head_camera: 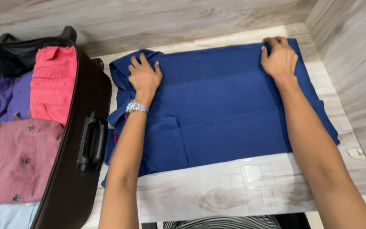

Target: The person folds a maroon shirt and a blue polo shirt by hand, then places them into an open suitcase already containing other folded garments.

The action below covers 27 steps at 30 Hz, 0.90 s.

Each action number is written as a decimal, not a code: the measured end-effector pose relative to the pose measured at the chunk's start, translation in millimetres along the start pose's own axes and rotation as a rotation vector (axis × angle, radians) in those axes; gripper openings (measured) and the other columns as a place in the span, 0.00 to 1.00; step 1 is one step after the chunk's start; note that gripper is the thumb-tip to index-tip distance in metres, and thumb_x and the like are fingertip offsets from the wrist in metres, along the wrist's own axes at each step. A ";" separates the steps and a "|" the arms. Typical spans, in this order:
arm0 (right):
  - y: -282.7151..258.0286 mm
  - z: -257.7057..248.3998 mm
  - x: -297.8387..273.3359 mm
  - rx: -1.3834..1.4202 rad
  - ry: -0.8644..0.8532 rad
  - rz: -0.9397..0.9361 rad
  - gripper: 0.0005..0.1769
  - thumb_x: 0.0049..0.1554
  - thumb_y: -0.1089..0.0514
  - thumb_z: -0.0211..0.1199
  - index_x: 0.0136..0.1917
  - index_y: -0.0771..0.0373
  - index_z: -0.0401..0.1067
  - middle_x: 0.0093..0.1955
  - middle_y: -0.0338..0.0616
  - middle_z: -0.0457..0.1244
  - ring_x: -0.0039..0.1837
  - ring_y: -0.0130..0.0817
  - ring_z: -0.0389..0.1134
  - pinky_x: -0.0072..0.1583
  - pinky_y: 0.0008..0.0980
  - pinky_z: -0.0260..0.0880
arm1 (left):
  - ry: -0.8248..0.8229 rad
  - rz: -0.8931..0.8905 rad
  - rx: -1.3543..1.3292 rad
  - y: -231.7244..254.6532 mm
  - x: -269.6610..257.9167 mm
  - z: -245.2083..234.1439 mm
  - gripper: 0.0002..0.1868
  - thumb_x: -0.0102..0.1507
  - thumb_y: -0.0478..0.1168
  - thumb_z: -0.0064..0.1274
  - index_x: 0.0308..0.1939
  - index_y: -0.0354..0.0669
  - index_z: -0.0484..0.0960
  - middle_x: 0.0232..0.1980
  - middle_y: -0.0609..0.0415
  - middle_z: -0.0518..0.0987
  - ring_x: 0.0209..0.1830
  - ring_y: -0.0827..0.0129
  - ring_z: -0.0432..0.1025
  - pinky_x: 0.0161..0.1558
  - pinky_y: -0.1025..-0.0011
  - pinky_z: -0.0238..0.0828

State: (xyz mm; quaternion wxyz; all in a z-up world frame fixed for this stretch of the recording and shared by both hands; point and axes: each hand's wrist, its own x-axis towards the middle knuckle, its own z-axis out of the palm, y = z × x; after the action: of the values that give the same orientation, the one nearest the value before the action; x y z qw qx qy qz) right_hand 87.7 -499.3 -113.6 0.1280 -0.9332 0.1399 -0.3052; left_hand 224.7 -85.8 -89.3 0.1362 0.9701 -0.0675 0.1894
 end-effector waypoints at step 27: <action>21.2 -57.8 23.6 0.027 -0.134 0.103 0.15 0.52 0.53 0.80 0.51 0.57 0.83 0.54 0.55 0.69 0.53 0.51 0.71 0.56 0.47 0.71 | 0.067 -0.213 -0.626 -45.3 24.4 -73.5 0.19 0.63 0.27 0.43 0.53 0.44 0.85 0.48 0.45 0.86 0.35 0.57 0.83 0.44 0.62 0.79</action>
State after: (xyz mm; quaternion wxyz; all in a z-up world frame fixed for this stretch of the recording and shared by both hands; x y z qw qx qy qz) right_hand 67.1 -535.9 -62.7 0.1651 -0.9413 0.1747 -0.2370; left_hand 229.7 -23.2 -25.2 0.4489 0.8759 -0.0160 0.1761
